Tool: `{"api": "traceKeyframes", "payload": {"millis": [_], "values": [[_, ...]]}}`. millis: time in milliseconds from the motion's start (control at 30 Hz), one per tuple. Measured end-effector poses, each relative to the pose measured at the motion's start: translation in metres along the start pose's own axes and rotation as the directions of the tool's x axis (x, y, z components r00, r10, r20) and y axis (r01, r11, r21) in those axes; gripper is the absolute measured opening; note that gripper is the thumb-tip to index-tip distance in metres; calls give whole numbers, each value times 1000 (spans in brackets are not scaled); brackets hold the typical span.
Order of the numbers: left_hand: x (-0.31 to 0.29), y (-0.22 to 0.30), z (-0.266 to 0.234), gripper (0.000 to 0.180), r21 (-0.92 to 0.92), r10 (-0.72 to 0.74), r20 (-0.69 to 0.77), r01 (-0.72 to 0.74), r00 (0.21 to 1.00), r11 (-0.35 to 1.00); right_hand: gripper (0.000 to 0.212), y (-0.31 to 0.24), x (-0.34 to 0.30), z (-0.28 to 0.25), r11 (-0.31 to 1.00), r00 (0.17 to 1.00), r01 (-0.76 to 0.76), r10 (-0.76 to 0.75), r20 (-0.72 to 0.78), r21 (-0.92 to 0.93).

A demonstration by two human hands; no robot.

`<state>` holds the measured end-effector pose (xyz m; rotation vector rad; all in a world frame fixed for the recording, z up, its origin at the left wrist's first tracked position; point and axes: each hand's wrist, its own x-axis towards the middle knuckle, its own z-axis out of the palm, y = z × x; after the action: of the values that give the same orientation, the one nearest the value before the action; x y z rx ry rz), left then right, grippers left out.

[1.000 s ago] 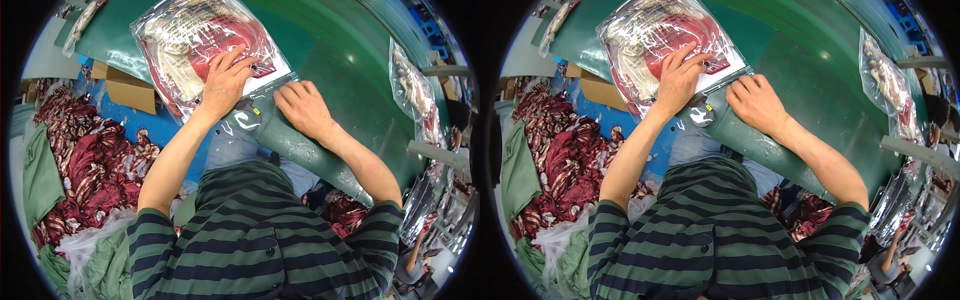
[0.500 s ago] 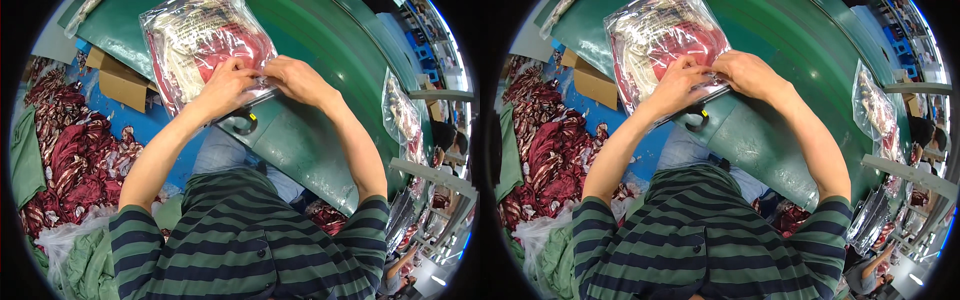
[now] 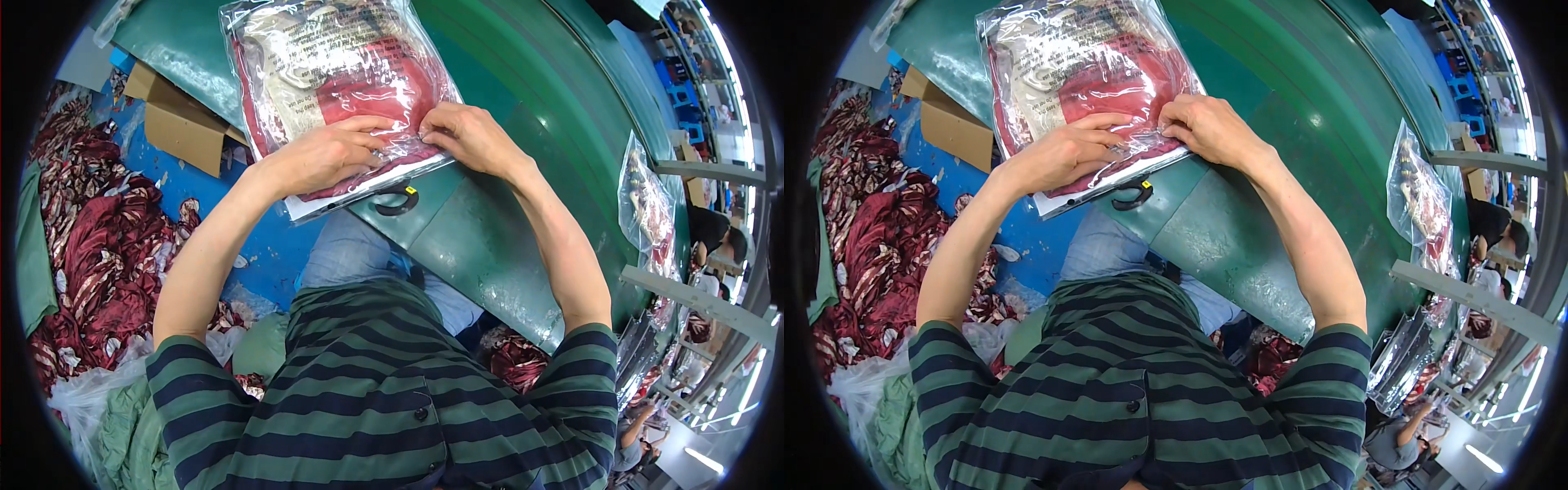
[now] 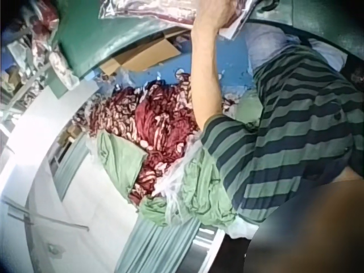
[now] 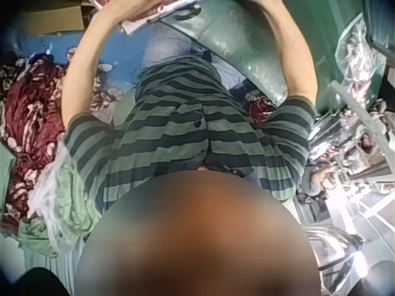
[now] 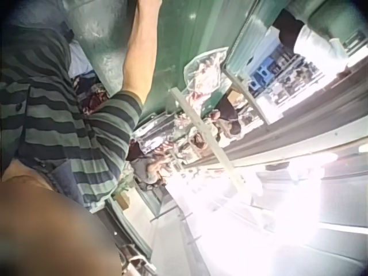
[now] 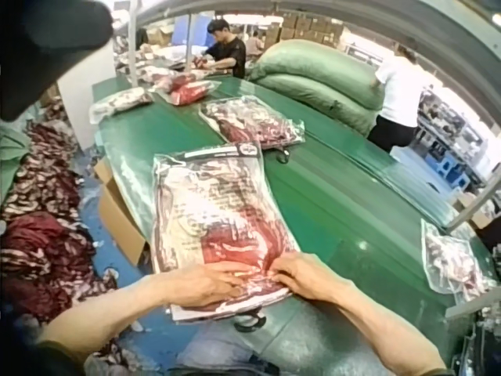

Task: Folding clothing items and inserting them into plastic shipping bags at a packaging station.

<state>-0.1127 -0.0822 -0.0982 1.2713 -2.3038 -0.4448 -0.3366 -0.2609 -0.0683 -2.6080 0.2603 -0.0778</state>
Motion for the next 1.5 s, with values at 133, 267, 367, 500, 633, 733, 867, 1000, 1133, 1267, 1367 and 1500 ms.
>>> {"api": "traceKeyframes", "payload": {"millis": [133,267,367,500,633,733,867,1000,1133,1267,1367,1500], "values": [[-2,-3,4,19,-54,0,-37,-2,999,999,9,-3,0,4,1000,999,-29,29,-25,-9],[-4,-6,6,19,-85,20,-58,-25,998,996,9,-8,-3,14,996,991,-80,77,-107,-28],[-7,-9,6,19,-139,-20,-46,14,999,990,8,-14,-1,17,986,979,-163,155,-134,-45],[-6,-12,5,20,-213,-29,-70,14,997,977,8,-20,4,10,969,966,-246,245,-82,-8],[-5,-14,4,21,-256,-23,-97,-2,995,967,8,-24,16,2,938,939,-345,344,13,36],[-5,-17,4,23,-216,2,-90,-21,996,976,9,-25,26,-4,887,885,-460,455,101,37],[-5,-17,3,23,-225,27,-107,-50,994,973,11,-27,52,-25,778,735,-627,607,301,-38],[-5,-17,8,24,-191,53,-95,-71,994,979,12,-16,47,-23,765,715,-644,598,362,7],[-3,-24,5,25,-117,38,-100,-49,994,992,12,-6,39,-15,838,828,-532,486,280,120],[-4,-19,7,25,-111,48,-108,-60,993,992,10,-21,14,-3,882,908,-413,419,23,227],[-6,-21,10,26,-82,30,-104,-39,994,996,8,-20,16,4,898,924,-362,380,-27,251],[-4,-19,9,28,-45,12,-97,-16,995,999,9,-19,21,3,884,906,-417,424,13,210]]}}
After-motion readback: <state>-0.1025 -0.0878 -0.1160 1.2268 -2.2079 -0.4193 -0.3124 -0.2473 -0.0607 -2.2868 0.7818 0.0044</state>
